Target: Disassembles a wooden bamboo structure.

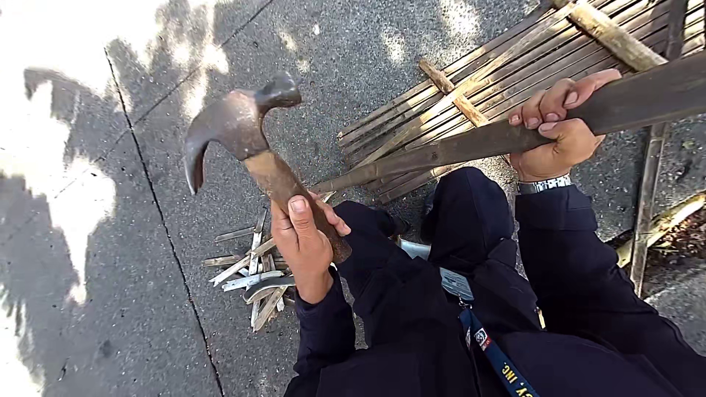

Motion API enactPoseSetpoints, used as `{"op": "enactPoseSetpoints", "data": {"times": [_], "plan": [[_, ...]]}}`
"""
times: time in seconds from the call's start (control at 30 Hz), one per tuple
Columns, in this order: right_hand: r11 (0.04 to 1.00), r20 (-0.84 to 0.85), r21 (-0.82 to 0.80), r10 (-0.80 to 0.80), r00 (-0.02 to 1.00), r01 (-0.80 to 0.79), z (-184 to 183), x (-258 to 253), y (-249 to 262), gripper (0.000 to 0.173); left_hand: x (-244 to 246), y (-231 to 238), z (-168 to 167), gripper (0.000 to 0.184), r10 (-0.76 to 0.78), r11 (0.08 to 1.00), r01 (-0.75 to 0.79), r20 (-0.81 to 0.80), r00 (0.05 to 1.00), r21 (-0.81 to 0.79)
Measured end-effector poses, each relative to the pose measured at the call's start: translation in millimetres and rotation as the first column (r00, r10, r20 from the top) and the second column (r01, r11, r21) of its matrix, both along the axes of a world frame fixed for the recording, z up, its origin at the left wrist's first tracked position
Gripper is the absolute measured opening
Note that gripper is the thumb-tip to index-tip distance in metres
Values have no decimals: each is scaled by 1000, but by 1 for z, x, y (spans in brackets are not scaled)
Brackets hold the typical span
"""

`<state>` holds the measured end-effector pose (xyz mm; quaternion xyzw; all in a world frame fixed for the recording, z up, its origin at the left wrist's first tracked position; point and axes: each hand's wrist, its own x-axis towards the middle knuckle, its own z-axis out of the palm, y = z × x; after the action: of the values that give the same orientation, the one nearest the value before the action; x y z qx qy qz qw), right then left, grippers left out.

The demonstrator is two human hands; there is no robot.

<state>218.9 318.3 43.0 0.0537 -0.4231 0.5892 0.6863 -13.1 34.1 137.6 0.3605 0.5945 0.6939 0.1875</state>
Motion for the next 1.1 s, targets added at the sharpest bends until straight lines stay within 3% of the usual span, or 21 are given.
{"op": "enactPoseSetpoints", "data": {"times": [0.03, 0.1, 0.17, 0.2, 0.23, 0.3, 0.37, 0.5, 0.57, 0.6, 0.63, 0.7, 0.77, 0.8, 0.83, 0.93, 1.03, 1.1], "plan": [[1000, -6, 1, 11, 1000, -11, 2, -4, 0, 36, 7, 2, -8, 39, 9, 1000, -9, 33, 999, -14], [1000, -5, -11, 17, 1000, -17, 2, -10, -4, 36, 26, 7, -41, 48, -56, 964, 74, 74, 996, -257], [1000, -12, 5, 18, 1000, -18, 3, -14, -1, 35, 39, 24, -85, 48, -226, 764, 265, 141, 964, -589], [1000, -6, 10, 12, 1000, -12, 1, -11, -1, 34, 43, 31, -101, 46, -276, 661, 353, 222, 935, -662], [1000, 22, 10, 5, 1000, -5, 0, -6, -4, 34, 43, 32, -108, 45, -290, 619, 402, 279, 915, -675], [1000, 10, 13, 0, 1000, 0, 6, -5, -3, 33, 28, 35, -96, 44, -311, 642, 391, 242, 919, -660], [1000, 1, -3, -5, 1000, 5, 6, 2, -8, 33, 19, 19, -69, 46, -280, 740, 324, 168, 945, -590], [1000, 9, 5, 18, 1000, -18, 1, -2, -3, 33, -8, -5, -2, 44, -142, 974, 138, -9, 990, -181], [999, 26, 12, 39, 999, -39, 0, -2, -2, 34, -7, -10, 12, 36, -75, 997, 75, -38, 996, 1], [998, 17, 20, 57, 998, -57, 2, -6, -2, 35, -2, -9, 11, 36, -65, 998, 66, -39, 997, 20], [997, 2, 22, 72, 997, -72, 4, -11, -3, 34, 5, -9, 3, 39, -75, 997, 75, -27, 997, -30], [997, -3, 16, 73, 997, -73, 3, -15, -7, 34, 25, -4, -34, 49, -160, 937, 157, 16, 987, -314], [998, 3, 19, 67, 998, -67, 2, -16, -5, 34, 39, 15, -75, 45, -287, 716, 290, 110, 951, -634], [998, 8, 23, 61, 998, -62, -3, -12, -5, 34, 42, 19, -89, 43, -309, 632, 357, 200, 930, -688], [998, 25, 16, 58, 998, -58, -6, -8, -8, 35, 41, 18, -94, 43, -304, 616, 386, 245, 920, -687], [1000, -5, 4, 27, 1000, -27, -6, 0, -3, 34, 23, 7, -70, 44, -268, 760, 334, 200, 942, -557], [999, -14, 3, 48, 999, -48, -7, -1, -3, 35, -4, -9, -22, 47, -138, 952, 169, 134, 981, -257], [999, -6, 0, 55, 998, -55, -8, -1, -6, 37, -18, -16, 4, 40, -41, 998, 44, 70, 997, -40]]}}
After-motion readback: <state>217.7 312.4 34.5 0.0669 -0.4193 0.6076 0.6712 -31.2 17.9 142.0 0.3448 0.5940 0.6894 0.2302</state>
